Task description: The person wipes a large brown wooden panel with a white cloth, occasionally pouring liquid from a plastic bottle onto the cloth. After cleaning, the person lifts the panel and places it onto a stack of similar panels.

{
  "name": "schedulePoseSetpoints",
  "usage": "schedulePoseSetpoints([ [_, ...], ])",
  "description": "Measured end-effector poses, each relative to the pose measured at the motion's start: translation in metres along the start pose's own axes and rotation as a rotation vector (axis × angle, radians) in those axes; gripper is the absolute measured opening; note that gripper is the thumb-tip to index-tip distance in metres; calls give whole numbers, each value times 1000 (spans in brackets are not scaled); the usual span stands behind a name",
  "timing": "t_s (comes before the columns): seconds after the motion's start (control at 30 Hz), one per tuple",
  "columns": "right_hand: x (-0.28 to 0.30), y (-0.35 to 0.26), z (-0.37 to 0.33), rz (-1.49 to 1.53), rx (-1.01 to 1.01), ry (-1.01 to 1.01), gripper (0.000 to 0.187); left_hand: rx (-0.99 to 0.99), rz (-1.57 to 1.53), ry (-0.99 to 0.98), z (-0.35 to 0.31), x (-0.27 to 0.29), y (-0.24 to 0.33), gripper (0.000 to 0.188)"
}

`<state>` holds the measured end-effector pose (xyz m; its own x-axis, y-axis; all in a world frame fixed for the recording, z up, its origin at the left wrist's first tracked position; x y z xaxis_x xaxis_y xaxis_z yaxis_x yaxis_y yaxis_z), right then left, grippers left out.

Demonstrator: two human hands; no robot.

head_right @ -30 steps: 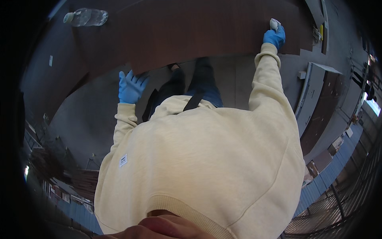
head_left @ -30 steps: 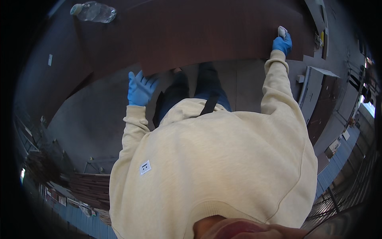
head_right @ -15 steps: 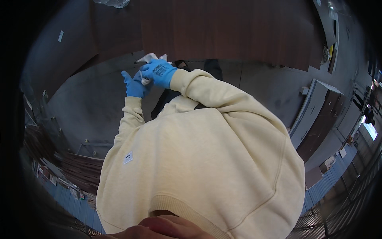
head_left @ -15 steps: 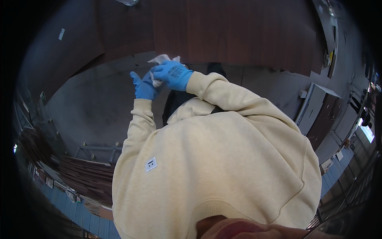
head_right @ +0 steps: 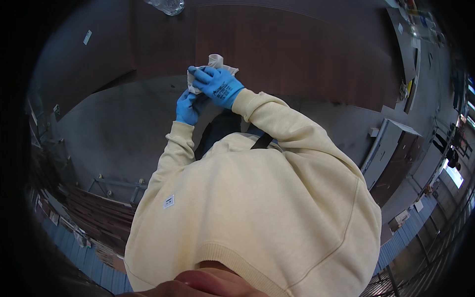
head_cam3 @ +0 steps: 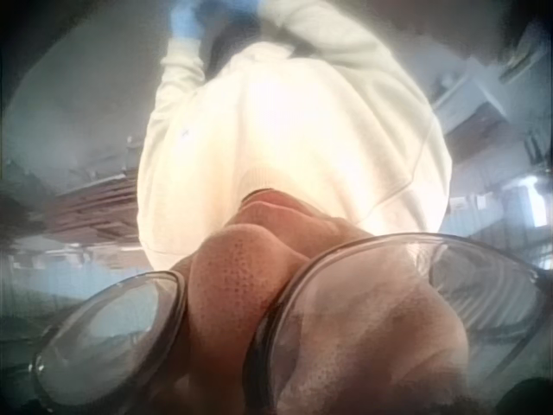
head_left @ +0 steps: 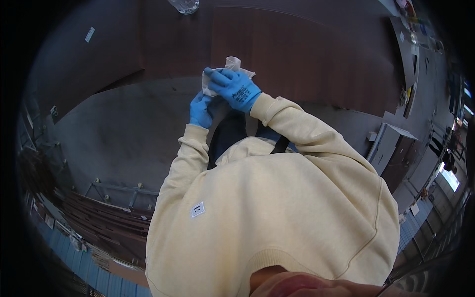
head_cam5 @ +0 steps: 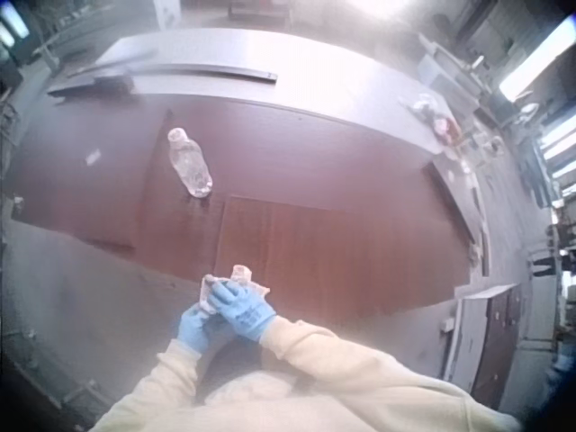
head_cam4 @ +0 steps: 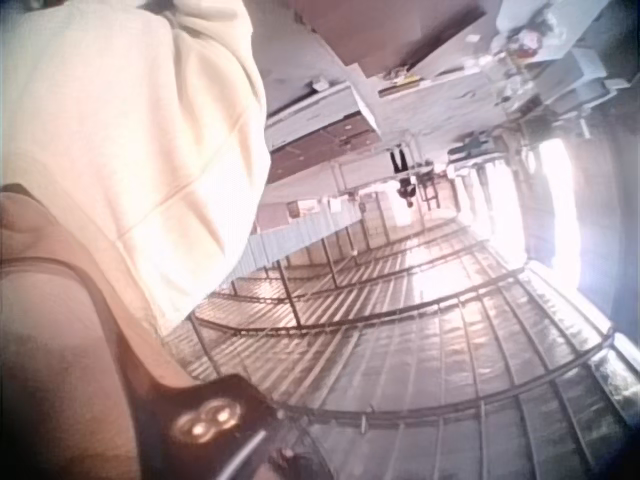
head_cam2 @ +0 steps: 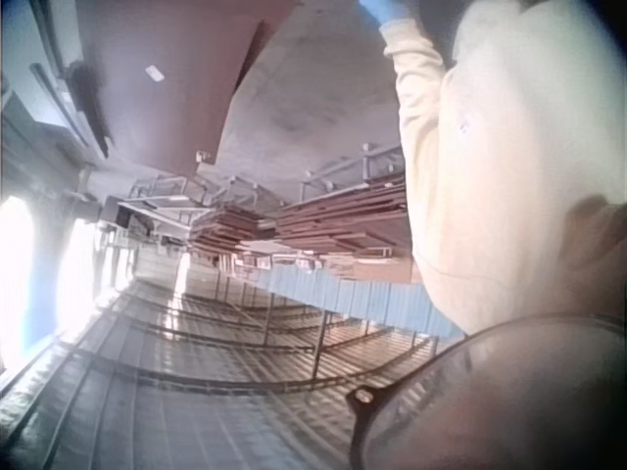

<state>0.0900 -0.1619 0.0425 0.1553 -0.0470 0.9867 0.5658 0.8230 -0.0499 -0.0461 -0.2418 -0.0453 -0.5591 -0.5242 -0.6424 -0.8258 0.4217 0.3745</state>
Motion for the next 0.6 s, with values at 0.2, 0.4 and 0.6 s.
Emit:
schedulePoseSetpoints([
  [0.2, -32, 127, 95, -77, -342, 257, 43, -24, -65, 19, -1, -4, -2, 46],
  [0.4, -27, 136, 99, -124, -443, 328, 41, -51, -63, 59, -5, -23, -1, 47],
  [0.6, -23, 23, 12, -10, -62, 41, 54, -69, -87, 150, -1, -4, -9, 44],
])
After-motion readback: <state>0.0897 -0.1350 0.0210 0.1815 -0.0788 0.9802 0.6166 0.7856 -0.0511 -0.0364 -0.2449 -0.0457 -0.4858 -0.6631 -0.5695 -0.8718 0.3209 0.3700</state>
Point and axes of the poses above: each hand's wrist, its own z-axis towards the middle knuckle, its own x-axis out of the back of the hand, y = z × x, the point moved 5 cm from there along z, towards the middle knuckle, and after that the axes turned 14 degrees about -z, right-handed, at the moved point
